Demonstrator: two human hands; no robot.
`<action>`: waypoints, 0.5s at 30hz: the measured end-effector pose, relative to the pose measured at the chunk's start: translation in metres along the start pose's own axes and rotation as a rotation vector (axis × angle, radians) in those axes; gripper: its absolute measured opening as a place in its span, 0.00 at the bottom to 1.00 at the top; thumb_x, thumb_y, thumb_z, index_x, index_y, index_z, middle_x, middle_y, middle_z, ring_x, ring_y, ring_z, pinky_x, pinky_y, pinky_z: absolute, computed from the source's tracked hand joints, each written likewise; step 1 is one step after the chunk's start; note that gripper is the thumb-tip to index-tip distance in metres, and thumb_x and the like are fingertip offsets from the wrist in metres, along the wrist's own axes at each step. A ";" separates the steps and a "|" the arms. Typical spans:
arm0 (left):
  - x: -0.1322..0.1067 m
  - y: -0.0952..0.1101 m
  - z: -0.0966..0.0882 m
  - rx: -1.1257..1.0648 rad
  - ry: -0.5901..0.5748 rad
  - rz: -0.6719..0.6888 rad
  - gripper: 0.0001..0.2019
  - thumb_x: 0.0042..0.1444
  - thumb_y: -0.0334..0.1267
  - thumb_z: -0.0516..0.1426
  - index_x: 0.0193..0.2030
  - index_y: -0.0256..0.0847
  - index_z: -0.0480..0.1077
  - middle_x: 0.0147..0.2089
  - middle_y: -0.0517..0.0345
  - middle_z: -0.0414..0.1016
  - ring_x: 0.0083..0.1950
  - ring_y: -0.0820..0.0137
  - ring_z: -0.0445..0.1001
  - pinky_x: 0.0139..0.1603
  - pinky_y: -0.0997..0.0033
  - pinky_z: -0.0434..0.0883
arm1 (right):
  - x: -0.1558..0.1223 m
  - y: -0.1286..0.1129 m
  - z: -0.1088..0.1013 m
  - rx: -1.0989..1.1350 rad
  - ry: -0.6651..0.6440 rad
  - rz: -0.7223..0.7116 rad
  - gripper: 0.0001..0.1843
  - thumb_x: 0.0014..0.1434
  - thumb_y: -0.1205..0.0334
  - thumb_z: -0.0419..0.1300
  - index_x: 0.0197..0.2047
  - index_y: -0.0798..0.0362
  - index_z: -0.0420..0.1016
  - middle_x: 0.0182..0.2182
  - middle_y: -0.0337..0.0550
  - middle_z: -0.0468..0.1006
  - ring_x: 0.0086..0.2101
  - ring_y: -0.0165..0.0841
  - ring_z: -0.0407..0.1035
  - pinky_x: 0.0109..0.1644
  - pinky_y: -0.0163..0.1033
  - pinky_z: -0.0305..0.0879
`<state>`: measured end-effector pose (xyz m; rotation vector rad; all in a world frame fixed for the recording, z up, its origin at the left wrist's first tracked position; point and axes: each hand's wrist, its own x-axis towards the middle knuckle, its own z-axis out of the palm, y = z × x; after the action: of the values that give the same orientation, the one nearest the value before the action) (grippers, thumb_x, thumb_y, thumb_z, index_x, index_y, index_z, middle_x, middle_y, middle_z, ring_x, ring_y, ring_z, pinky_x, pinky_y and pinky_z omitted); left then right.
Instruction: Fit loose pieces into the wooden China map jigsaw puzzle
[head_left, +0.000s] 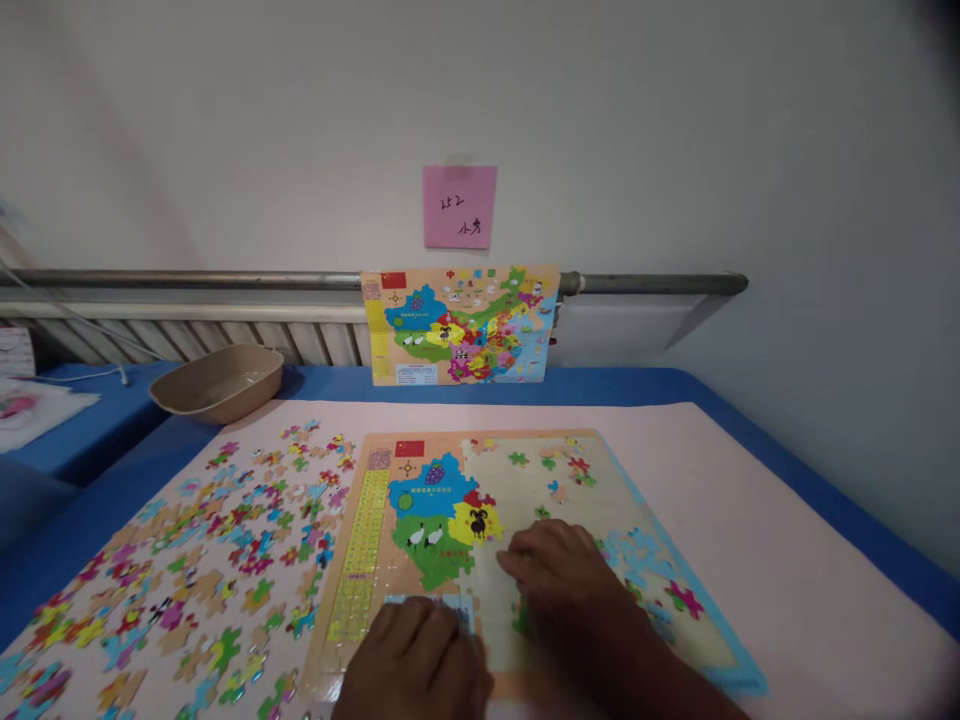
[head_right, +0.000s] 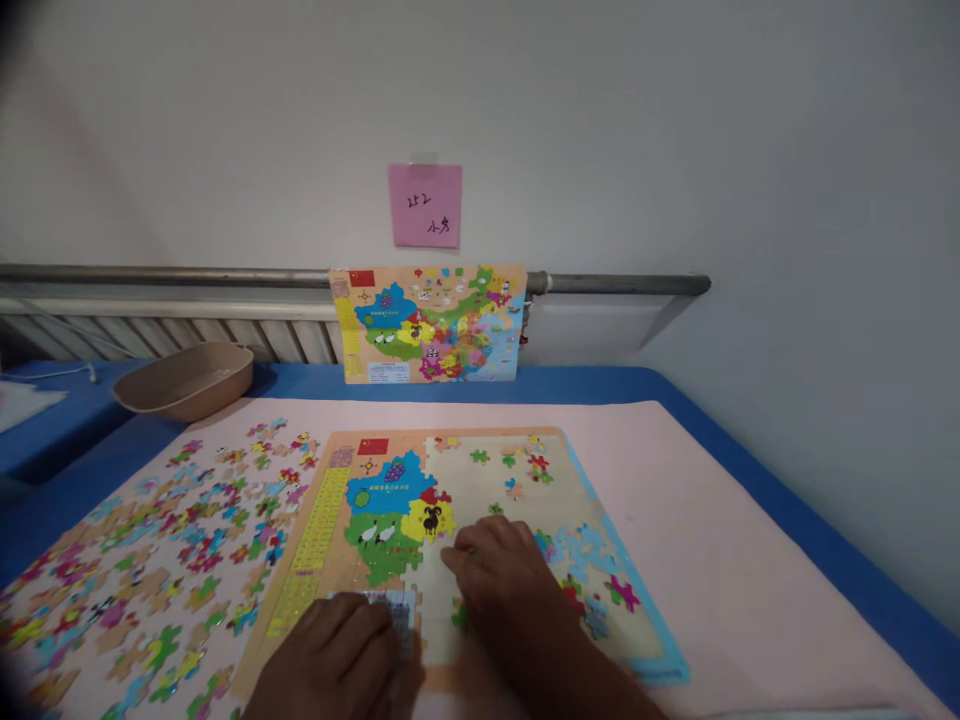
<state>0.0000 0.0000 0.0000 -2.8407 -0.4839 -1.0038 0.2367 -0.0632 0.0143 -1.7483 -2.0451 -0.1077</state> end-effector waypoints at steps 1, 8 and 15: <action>0.002 -0.005 0.002 -0.002 0.026 -0.028 0.04 0.67 0.34 0.57 0.42 0.41 0.74 0.41 0.55 0.83 0.41 0.61 0.78 0.39 0.59 0.70 | 0.002 -0.004 0.003 0.008 -0.019 -0.006 0.16 0.63 0.78 0.64 0.48 0.47 0.80 0.45 0.41 0.83 0.46 0.40 0.71 0.52 0.47 0.58; 0.007 -0.012 0.000 -0.014 0.030 -0.093 0.19 0.75 0.45 0.46 0.48 0.42 0.77 0.48 0.58 0.85 0.49 0.62 0.78 0.53 0.58 0.66 | 0.008 -0.019 0.012 0.048 -0.063 -0.012 0.16 0.63 0.71 0.71 0.52 0.47 0.80 0.50 0.42 0.83 0.52 0.43 0.71 0.59 0.49 0.59; -0.001 -0.018 0.005 -0.004 -0.063 -0.066 0.16 0.71 0.48 0.53 0.51 0.40 0.76 0.49 0.56 0.86 0.49 0.60 0.80 0.53 0.57 0.68 | 0.010 -0.020 0.017 0.035 -0.074 -0.020 0.13 0.64 0.69 0.71 0.50 0.48 0.80 0.48 0.42 0.84 0.51 0.43 0.72 0.59 0.49 0.60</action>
<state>-0.0031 0.0175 -0.0048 -2.8850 -0.5862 -0.9289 0.2123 -0.0525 0.0075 -1.7350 -2.1044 -0.0134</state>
